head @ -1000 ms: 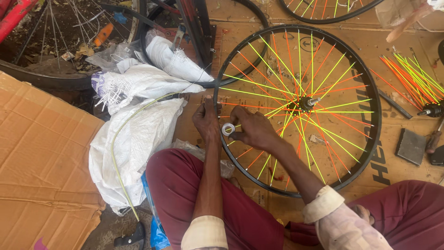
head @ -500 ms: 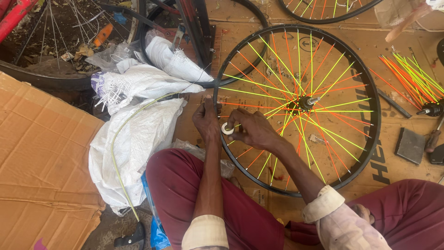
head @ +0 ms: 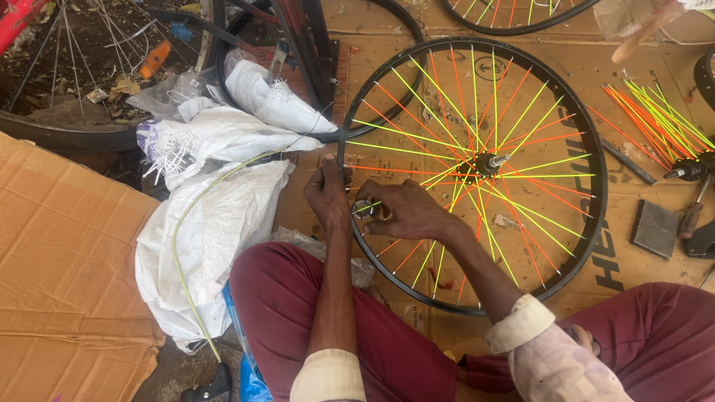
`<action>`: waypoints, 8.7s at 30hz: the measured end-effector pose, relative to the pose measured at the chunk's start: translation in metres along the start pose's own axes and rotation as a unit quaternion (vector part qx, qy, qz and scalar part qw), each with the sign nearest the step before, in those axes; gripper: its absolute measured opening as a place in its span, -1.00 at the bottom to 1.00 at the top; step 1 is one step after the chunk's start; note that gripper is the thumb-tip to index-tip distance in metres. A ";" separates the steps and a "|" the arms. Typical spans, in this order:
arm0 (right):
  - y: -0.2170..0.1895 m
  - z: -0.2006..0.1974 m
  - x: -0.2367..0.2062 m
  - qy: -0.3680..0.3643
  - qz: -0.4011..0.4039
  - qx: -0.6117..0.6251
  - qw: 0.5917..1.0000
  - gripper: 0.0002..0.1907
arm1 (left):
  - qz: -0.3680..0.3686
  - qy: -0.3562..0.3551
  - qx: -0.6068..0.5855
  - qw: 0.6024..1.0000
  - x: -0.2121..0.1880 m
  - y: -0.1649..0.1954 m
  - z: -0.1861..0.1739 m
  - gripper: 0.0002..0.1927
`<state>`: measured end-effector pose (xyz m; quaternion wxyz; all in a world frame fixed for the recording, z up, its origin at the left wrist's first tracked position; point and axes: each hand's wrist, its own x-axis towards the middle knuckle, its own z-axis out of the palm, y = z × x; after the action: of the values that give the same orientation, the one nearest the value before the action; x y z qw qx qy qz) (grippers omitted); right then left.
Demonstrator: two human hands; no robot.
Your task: The person sits on the floor and uses a spoke wrench to tighten the nipples on the spokes of a bicycle wheel. They systematically rotate the wheel and adjust multiple spokes to true the wheel.
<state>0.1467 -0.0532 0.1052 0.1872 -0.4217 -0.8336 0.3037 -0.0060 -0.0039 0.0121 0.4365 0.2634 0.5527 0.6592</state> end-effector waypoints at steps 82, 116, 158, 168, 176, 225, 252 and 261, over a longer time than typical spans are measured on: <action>0.016 0.001 0.015 0.088 -0.008 -0.045 0.995 -0.68 | 0.044 0.024 0.022 0.998 0.003 -0.007 -0.001 -0.45; 0.011 0.013 0.031 0.047 0.160 -0.085 0.982 -0.65 | 0.024 0.002 0.020 1.000 -0.003 0.003 -0.001 -0.48; 0.030 0.010 0.018 0.098 0.022 0.157 0.982 -0.67 | 0.004 -0.007 -0.007 1.000 0.000 0.000 0.000 -0.47; 0.014 0.025 0.031 0.071 0.171 -0.103 0.977 -0.65 | 0.038 -0.003 0.011 0.999 -0.002 0.000 -0.001 -0.48; 0.035 0.014 0.017 0.121 -0.034 0.164 0.978 -0.67 | 0.010 -0.011 0.005 1.000 -0.007 0.009 0.000 -0.48; 0.009 0.008 0.017 0.126 0.026 0.133 0.983 -0.70 | 0.025 -0.011 0.009 1.000 0.000 -0.005 -0.001 -0.47; -0.019 0.009 -0.012 0.083 0.018 -0.032 0.996 -0.73 | 0.017 -0.001 0.014 1.000 0.005 -0.004 -0.002 -0.48; -0.020 0.015 -0.008 0.116 0.081 0.022 0.990 -0.60 | 0.033 -0.013 -0.012 0.999 0.002 -0.003 0.000 -0.51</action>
<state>0.1309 -0.0742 0.1074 0.2667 -0.5159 -0.7626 0.2849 -0.0060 -0.0025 0.0094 0.4245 0.2847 0.5298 0.6768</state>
